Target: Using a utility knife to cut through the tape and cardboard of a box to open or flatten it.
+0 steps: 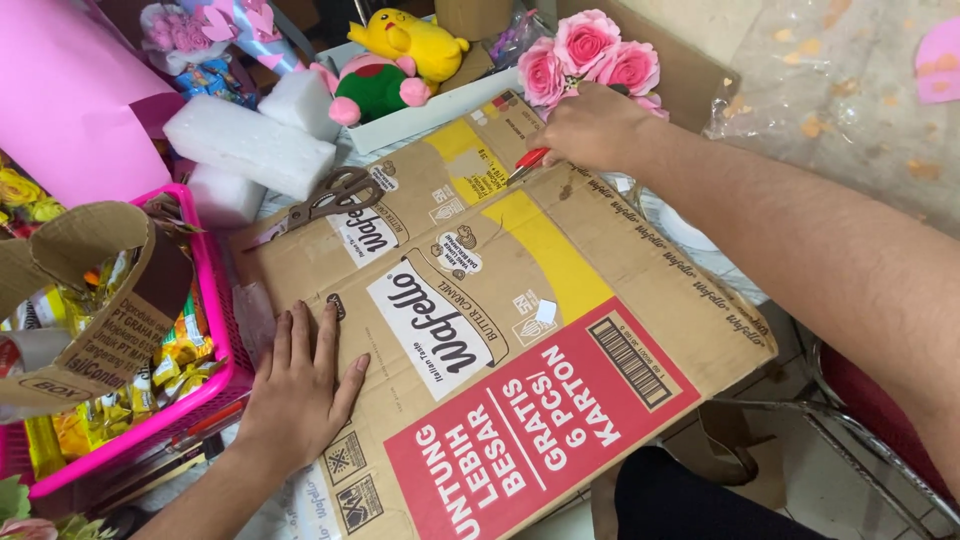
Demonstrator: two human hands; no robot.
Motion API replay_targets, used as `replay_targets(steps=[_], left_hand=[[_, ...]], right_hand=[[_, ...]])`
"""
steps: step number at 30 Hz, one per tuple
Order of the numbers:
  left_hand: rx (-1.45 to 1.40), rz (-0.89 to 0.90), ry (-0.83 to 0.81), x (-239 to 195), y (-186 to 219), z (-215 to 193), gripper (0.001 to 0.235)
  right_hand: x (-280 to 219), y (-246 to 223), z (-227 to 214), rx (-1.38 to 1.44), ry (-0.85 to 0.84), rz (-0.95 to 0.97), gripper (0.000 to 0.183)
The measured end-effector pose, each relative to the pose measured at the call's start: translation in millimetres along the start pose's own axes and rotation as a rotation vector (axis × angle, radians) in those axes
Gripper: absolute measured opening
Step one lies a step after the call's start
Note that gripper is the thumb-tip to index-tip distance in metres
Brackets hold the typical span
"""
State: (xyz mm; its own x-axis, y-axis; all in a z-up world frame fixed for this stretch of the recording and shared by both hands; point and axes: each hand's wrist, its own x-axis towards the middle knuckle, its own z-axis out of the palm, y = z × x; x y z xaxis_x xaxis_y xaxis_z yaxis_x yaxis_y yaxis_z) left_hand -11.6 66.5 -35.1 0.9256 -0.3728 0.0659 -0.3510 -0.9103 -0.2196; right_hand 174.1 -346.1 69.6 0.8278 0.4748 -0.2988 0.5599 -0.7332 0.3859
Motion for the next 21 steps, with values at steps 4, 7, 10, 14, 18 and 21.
replay_targets(steps=[4,7,10,14,18,21], left_hand=[[-0.011,-0.004,0.010,0,-1,4,0.082],[-0.008,0.004,0.033,-1,0,4,0.081],[-0.010,-0.001,0.034,0,-1,4,0.082],[-0.024,-0.006,0.007,0,-1,5,0.082],[-0.048,-0.006,-0.032,2,0,-2,0.082],[-0.083,-0.017,-0.099,2,0,-4,0.084]], right_hand=[[-2,4,3,0.028,0.019,-0.020,0.044],[-2,12,9,-0.022,0.037,-0.011,0.050],[-5,23,14,0.001,0.046,-0.009,0.044],[-5,27,19,-0.099,0.005,0.023,0.049],[-4,34,30,-0.063,0.051,0.018,0.046],[-20,20,7,0.122,0.048,0.124,0.048]])
